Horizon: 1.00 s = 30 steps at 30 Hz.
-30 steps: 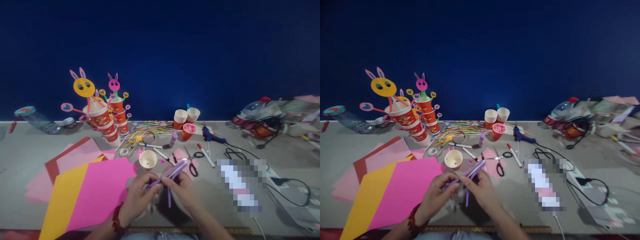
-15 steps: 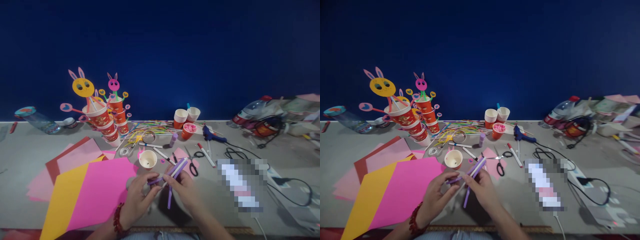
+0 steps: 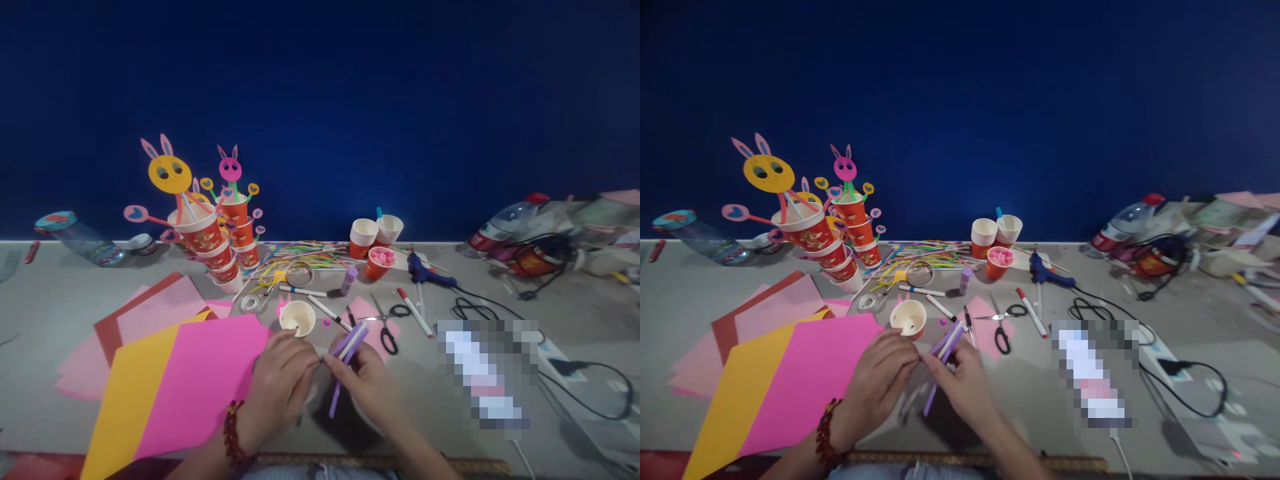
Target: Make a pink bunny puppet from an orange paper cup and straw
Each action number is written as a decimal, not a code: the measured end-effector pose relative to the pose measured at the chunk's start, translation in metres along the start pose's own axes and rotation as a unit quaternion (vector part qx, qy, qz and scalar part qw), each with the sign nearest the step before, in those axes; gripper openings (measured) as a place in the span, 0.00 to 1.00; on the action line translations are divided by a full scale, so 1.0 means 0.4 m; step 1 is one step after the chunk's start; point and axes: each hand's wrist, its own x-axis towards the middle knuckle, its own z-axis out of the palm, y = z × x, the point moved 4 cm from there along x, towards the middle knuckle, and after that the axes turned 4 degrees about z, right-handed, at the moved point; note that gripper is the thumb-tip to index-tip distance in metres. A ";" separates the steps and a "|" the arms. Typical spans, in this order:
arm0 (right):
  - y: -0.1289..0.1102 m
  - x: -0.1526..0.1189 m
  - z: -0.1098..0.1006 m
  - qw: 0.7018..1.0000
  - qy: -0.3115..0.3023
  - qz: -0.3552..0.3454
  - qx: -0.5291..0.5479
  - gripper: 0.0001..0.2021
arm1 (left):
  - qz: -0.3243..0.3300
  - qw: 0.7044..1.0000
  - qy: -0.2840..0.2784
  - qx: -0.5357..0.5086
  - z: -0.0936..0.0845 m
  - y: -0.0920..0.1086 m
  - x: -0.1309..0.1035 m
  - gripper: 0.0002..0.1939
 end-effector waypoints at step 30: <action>0.040 0.022 0.002 0.978 -0.085 0.088 0.170 0.20 | -0.168 0.965 -0.144 -0.138 0.016 -0.063 -0.068 0.09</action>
